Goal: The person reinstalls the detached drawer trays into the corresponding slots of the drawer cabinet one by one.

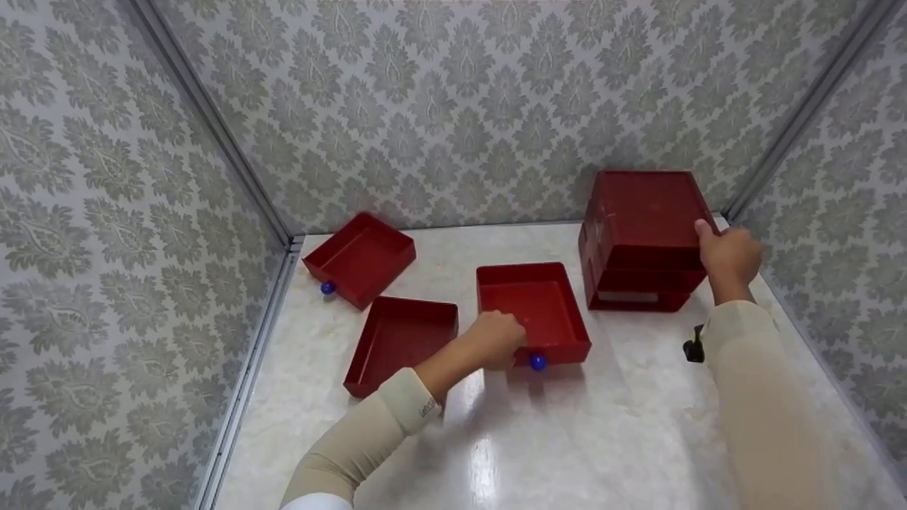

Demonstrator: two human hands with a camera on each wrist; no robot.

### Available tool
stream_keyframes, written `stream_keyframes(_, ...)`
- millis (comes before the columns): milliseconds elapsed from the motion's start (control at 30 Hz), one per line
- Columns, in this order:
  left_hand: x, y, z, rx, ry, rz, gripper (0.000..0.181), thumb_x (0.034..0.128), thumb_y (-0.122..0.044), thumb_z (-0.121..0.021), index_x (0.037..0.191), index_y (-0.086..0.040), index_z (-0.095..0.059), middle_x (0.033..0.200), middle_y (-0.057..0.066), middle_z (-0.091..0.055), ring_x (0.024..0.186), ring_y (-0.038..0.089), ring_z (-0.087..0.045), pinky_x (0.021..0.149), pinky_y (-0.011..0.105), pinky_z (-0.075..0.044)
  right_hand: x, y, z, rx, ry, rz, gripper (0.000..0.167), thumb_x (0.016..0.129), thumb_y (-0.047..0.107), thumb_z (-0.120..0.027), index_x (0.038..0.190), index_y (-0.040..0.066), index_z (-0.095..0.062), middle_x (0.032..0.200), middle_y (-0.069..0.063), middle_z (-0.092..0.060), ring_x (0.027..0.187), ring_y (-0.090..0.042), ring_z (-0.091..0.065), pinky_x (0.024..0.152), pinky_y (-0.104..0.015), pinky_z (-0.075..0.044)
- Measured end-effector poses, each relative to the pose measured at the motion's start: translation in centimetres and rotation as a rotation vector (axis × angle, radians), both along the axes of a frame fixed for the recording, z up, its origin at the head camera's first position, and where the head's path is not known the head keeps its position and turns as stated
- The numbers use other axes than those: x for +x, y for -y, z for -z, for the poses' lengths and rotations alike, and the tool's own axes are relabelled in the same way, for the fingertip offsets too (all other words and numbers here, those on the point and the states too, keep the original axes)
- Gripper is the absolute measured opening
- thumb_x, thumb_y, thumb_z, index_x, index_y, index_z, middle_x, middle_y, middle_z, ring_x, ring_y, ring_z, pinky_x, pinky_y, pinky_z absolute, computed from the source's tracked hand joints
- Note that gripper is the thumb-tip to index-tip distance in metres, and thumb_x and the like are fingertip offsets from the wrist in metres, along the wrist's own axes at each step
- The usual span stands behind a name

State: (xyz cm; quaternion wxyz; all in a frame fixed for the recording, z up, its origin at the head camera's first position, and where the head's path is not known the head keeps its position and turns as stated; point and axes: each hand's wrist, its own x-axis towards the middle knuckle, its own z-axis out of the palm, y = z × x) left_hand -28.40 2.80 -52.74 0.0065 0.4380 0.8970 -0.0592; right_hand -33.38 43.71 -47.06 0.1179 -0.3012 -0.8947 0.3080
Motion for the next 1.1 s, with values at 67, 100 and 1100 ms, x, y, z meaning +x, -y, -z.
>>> stream_keyframes(67, 1.6, -0.9, 0.4, 0.002, -0.007, 0.053, 0.014, 0.0859, -0.029, -0.077, 0.077, -0.020, -0.071, 0.070, -0.003, -0.067, 0.062, 0.015, -0.055, 0.057, 0.035, -0.051, 0.0, 0.0, 0.0, 0.009, 0.000, -0.001, 0.084, 0.100, 0.063, -0.040, 0.132, -0.012, -0.059, 0.130, -0.036, -0.060, 0.118, -0.050, -0.057, 0.100, -0.060, -0.047)
stream_keyframes(100, 2.4, -1.4, 0.6, -0.002, -0.012, 0.079, 0.015, 0.0849, -0.030, -0.077, 0.075, -0.021, -0.070, 0.070, -0.004, -0.067, 0.062, 0.015, -0.056, 0.056, 0.034, -0.049, 0.0, 0.0, 0.0, 0.015, 0.000, -0.004, 0.084, 0.101, 0.063, -0.040, 0.131, -0.012, -0.059, 0.130, -0.036, -0.060, 0.118, -0.050, -0.057, 0.100, -0.060, -0.047)
stream_keyframes(1100, 6.6, -18.9, 5.0, -0.112, -0.036, 0.188, 0.019, 0.1031, -0.043, -0.055, 0.093, -0.032, -0.066, 0.075, -0.010, -0.061, 0.065, 0.007, -0.052, 0.061, 0.022, -0.046, 0.0, -0.2, 0.1, 0.044, -0.013, -0.033, 0.082, 0.102, 0.061, -0.039, 0.128, -0.013, -0.061, 0.128, -0.037, -0.060, 0.117, -0.053, -0.055, 0.101, -0.062, -0.045)
